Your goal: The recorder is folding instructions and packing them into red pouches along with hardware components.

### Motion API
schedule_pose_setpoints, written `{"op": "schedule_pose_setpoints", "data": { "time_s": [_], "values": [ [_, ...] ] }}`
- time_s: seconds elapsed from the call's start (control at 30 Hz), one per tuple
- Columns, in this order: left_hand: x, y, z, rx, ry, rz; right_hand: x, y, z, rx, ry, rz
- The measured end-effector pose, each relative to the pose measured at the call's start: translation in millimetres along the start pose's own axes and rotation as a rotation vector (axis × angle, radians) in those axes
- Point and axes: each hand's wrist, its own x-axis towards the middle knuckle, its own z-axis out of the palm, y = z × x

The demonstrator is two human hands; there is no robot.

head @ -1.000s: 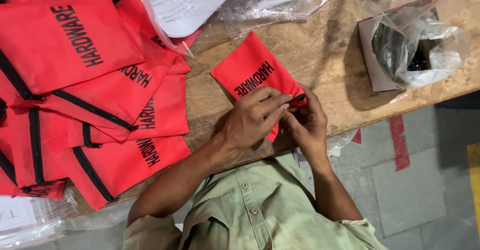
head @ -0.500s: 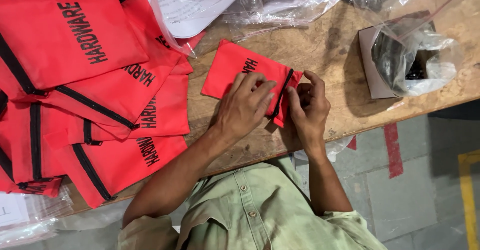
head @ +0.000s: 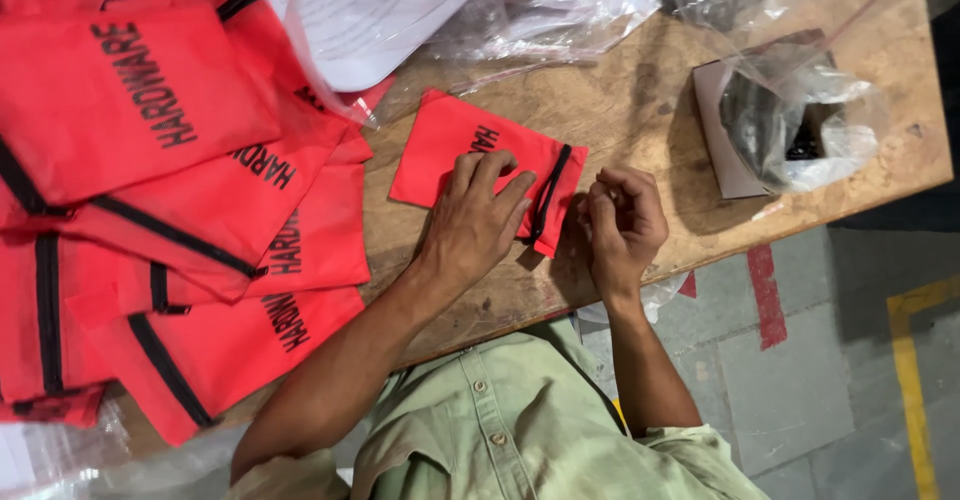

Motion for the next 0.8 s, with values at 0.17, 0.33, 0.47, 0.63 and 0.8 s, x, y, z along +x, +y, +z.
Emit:
{"op": "schedule_pose_setpoints", "data": {
  "time_s": [0.17, 0.33, 0.47, 0.63, 0.8],
  "values": [
    [1, -2, 2, -0.051, -0.038, -0.014, 10, -52, -28, -0.141, 0.203, -0.373],
    [3, 5, -2, -0.016, -0.039, 0.001, 77, -109, -122, -0.709, 0.337, -0.558],
    [4, 7, -4, -0.028, -0.036, -0.022, 156, -58, -186, -1.017, -0.27, -0.064],
    [3, 4, -3, -0.058, -0.026, -0.047, 193, 20, -202, -1.476, -0.686, -0.297],
    [3, 2, -3, -0.066, -0.037, -0.036, 158, -58, -151, -1.486, -0.397, 0.222]
  ]
}}
